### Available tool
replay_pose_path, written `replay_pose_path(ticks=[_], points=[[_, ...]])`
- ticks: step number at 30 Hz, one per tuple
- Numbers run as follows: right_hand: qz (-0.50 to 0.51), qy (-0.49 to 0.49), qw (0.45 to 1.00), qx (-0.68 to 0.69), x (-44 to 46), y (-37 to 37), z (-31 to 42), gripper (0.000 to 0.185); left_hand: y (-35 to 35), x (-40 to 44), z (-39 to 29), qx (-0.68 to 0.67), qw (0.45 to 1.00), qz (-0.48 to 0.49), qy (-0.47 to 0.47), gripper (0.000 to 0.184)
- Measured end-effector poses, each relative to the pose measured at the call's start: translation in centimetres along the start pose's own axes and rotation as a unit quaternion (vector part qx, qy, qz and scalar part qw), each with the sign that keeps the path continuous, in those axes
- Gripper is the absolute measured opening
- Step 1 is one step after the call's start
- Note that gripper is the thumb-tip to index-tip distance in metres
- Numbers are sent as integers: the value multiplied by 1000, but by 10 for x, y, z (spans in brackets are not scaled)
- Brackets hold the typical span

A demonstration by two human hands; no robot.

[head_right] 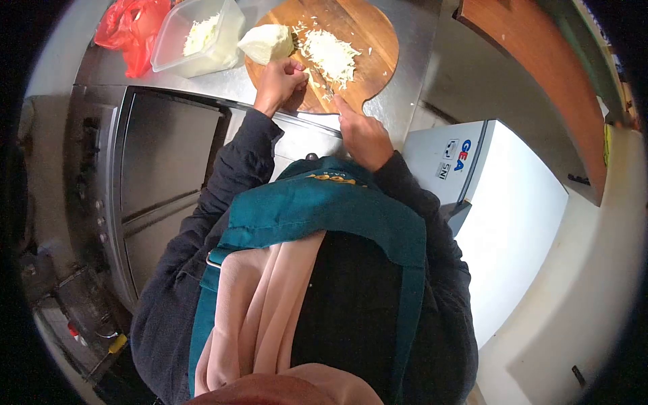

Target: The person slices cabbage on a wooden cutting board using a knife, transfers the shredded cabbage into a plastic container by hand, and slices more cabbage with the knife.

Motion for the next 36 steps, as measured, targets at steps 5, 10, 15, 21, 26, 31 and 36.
replay_pose_path(ticks=[5, 10, 15, 21, 26, 31, 36], points=[[-5, -23, 999, -26, -2, 2, 4, 43, 3, 0, -2, 109, 992, -43, 52, 11], [41, 63, 995, -59, 3, 15, 3, 43, 2, -7, -8, 114, 989, -66, 64, 9], [5, 17, 999, -51, 7, 17, -4, 44, 5, -12, -9, 162, 977, -99, 101, 13], [12, 12, 1000, -7, 0, -2, 3, 44, 8, -14, -6, 177, 972, -116, 100, 13], [84, 64, 994, -10, 5, -2, 12, 45, 10, -14, -6, 186, 971, -123, 91, 12], [39, 36, 997, -49, 11, 20, -3, 45, 10, -16, -9, 170, 976, -115, 80, 13], [44, 27, 998, -21, -7, 5, -7, 44, 8, -16, -8, 151, 978, -123, 73, 14]])
Point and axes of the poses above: each hand's wrist, its own x-axis towards the middle knuckle, its own y-axis out of the palm, z = x × y, the point moved 2 cm from there along x, towards the middle knuckle, and after that the axes turned 10 degrees about x, right-handed, at the moved point
